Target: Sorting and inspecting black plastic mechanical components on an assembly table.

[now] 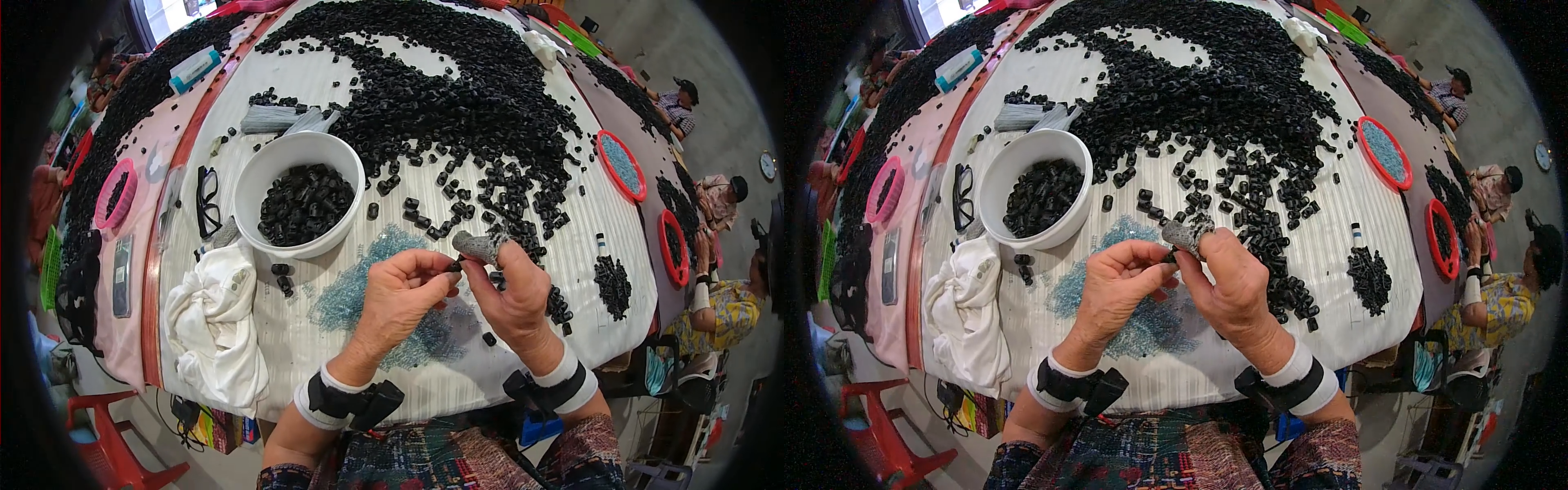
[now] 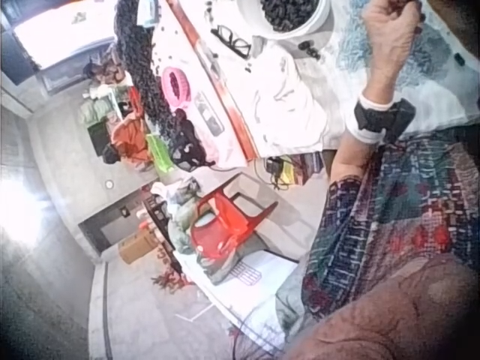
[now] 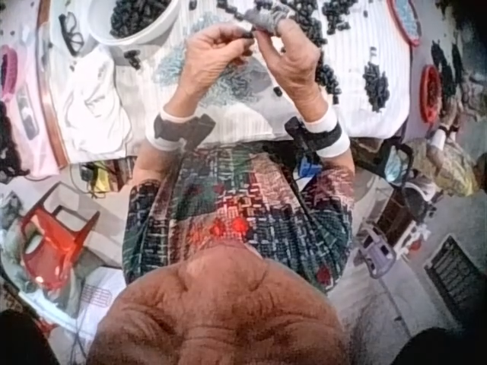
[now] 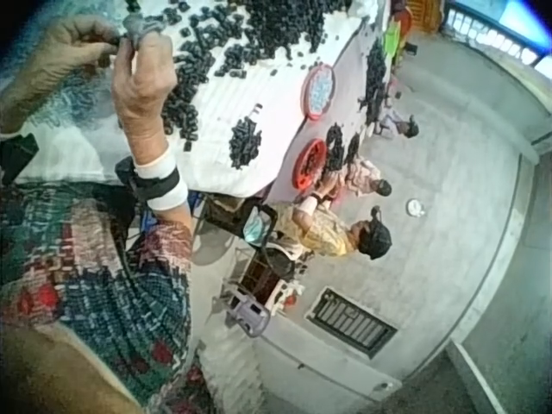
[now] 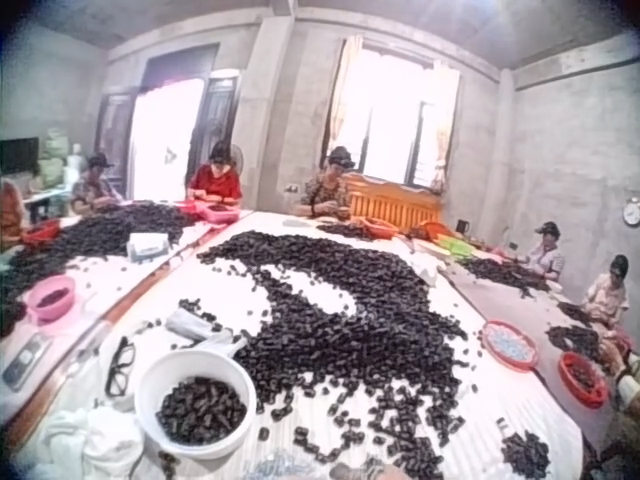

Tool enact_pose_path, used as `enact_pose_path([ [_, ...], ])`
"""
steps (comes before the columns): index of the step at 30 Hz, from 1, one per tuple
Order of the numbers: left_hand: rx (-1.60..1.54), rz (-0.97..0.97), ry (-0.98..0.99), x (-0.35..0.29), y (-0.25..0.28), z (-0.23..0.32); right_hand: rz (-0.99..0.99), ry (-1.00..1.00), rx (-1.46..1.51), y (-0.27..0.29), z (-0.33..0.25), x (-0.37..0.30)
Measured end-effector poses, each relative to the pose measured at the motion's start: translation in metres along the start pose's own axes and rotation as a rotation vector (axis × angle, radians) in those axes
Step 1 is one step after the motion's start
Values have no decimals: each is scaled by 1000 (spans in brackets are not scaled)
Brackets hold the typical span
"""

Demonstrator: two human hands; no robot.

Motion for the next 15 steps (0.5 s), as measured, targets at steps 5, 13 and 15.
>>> enact_pose_path([
  [5,9,16,5,0,2,-2,-8,1,-20,-2,-2,0],
  [13,55,39,22,-1,2,-3,-70,-33,-18,-6,-5,0],
  [15,36,48,23,-1,4,-6,-94,-11,-9,-8,-7,-2],
])
Point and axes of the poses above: each hand's wrist, its own x-axis towards the middle knuckle, its own y-axis out of the back of the hand, z = x × y, the point moved 10 cm from there along x, towards the middle knuckle, and after that the axes turned 12 degrees about -z, right-handed, at the moved point
